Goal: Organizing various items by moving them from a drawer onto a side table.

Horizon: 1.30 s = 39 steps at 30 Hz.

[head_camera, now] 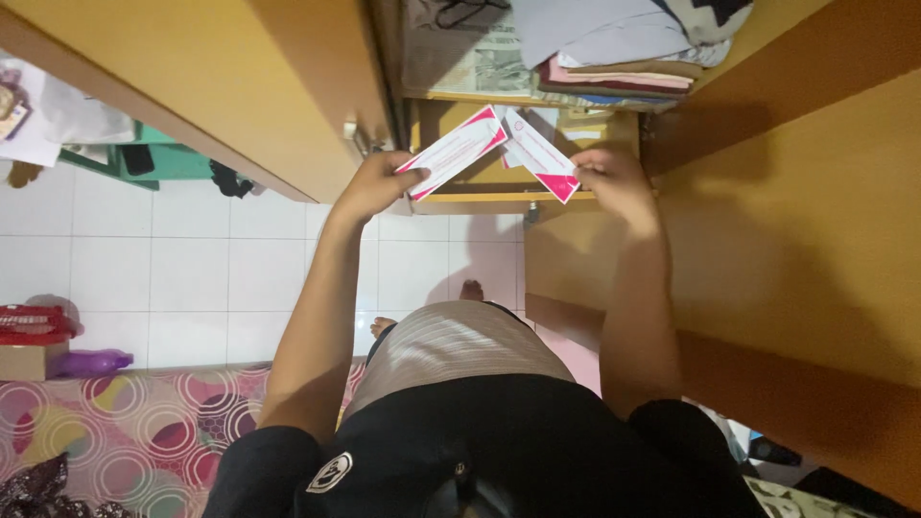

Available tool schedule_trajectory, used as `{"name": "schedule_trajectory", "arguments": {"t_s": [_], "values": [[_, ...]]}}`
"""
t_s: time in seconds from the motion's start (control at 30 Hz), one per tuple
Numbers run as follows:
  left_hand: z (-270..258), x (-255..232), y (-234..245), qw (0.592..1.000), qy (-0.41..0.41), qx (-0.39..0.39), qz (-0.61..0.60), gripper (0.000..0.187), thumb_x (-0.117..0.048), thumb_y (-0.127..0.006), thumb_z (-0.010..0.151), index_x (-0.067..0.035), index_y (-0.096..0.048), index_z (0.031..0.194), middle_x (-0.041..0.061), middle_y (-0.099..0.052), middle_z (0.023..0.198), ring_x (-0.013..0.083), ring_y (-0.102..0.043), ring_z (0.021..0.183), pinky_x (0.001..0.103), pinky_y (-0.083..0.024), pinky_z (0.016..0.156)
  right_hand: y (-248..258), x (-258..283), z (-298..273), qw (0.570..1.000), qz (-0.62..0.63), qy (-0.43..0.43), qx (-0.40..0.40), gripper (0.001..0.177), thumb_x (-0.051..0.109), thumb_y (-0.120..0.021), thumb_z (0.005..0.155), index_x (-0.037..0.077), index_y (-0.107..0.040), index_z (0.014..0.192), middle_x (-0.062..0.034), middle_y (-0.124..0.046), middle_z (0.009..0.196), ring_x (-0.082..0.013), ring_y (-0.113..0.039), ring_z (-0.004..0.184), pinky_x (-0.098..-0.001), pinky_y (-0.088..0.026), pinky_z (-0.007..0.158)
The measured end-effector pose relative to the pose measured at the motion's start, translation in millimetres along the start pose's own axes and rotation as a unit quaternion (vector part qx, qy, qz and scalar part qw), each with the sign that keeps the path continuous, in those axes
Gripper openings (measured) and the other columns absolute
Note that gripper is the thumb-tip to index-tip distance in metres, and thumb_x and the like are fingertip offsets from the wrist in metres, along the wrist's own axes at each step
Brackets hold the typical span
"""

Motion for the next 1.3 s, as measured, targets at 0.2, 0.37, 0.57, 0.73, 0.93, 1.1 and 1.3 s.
{"name": "schedule_trajectory", "arguments": {"t_s": [0.2, 0.37, 0.57, 0.73, 0.93, 1.1, 1.3], "values": [[-40, 38, 43, 0.981, -0.077, -0.060, -0.167, 0.021, -0.021, -0.071, 0.098, -0.001, -0.075, 0.104, 0.003, -0.072, 0.091, 0.0094, -0.063, 0.084, 0.027, -0.051, 0.079, -51, 9, -5, 0.984, 0.164, 0.064, 0.006, 0.020, 0.006, -0.068, 0.100, 0.002, -0.070, 0.119, -0.0036, -0.069, 0.095, -0.0105, -0.061, 0.084, -0.0249, -0.049, 0.072], [-70, 59, 59, 0.950, -0.087, -0.072, -0.292, 0.027, -0.023, -0.067, 0.101, -0.003, -0.071, 0.118, 0.005, -0.074, 0.104, 0.0138, -0.069, 0.096, 0.033, -0.055, 0.091, -98, 79, -12, 0.971, 0.216, 0.094, 0.029, 0.013, 0.004, -0.065, 0.101, 0.003, -0.070, 0.112, -0.0042, -0.073, 0.096, -0.0118, -0.066, 0.085, -0.0271, -0.054, 0.077], [-124, 42, 80, 0.860, -0.154, -0.082, -0.480, 0.037, -0.021, -0.061, 0.104, -0.001, -0.059, 0.135, 0.013, -0.069, 0.129, 0.0236, -0.069, 0.117, 0.043, -0.053, 0.107, -173, 153, -12, 0.946, 0.292, 0.135, 0.046, 0.013, 0.000, -0.062, 0.100, 0.001, -0.069, 0.112, -0.0081, -0.074, 0.100, -0.0146, -0.070, 0.091, -0.0287, -0.058, 0.083], [-167, 46, 112, 0.784, -0.226, -0.079, -0.573, 0.041, -0.021, -0.057, 0.103, -0.005, -0.053, 0.140, 0.012, -0.060, 0.146, 0.0266, -0.062, 0.133, 0.046, -0.047, 0.116, -269, 186, 10, 0.900, 0.375, 0.145, 0.166, 0.015, 0.002, -0.060, 0.099, 0.000, -0.068, 0.111, -0.0102, -0.075, 0.098, -0.0175, -0.072, 0.086, -0.0324, -0.061, 0.079], [-226, 91, 170, 0.760, -0.230, -0.202, -0.573, 0.037, -0.018, -0.057, 0.108, -0.002, -0.055, 0.141, 0.011, -0.064, 0.137, 0.0215, -0.062, 0.129, 0.047, -0.048, 0.117, -381, 234, 11, 0.911, 0.296, 0.151, 0.245, 0.018, 0.005, -0.064, 0.103, -0.002, -0.067, 0.119, -0.0062, -0.070, 0.098, -0.0114, -0.064, 0.085, -0.0261, -0.052, 0.077], [-276, 122, 207, 0.770, -0.211, -0.324, -0.508, 0.033, -0.021, -0.055, 0.108, -0.001, -0.058, 0.135, 0.009, -0.068, 0.128, 0.0184, -0.065, 0.116, 0.043, -0.053, 0.107, -452, 296, -13, 0.909, 0.220, 0.145, 0.324, 0.025, 0.008, -0.066, 0.099, -0.002, -0.067, 0.121, -0.0037, -0.074, 0.101, -0.0081, -0.068, 0.085, -0.0240, -0.055, 0.075], [-306, 150, 235, 0.748, -0.218, -0.402, -0.481, 0.029, -0.020, -0.057, 0.108, 0.000, -0.060, 0.129, 0.010, -0.069, 0.121, 0.0167, -0.066, 0.110, 0.040, -0.054, 0.104, -493, 347, -18, 0.924, 0.126, 0.180, 0.313, 0.021, 0.009, -0.070, 0.098, -0.001, -0.074, 0.115, -0.0058, -0.073, 0.092, -0.0083, -0.061, 0.077, -0.0246, -0.049, 0.066]]}}
Point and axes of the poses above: each hand's wrist, its own z-axis towards the middle knuckle, its own y-axis out of the back of the hand, x = y × z, the point moved 5 cm from there along z, towards the middle knuckle
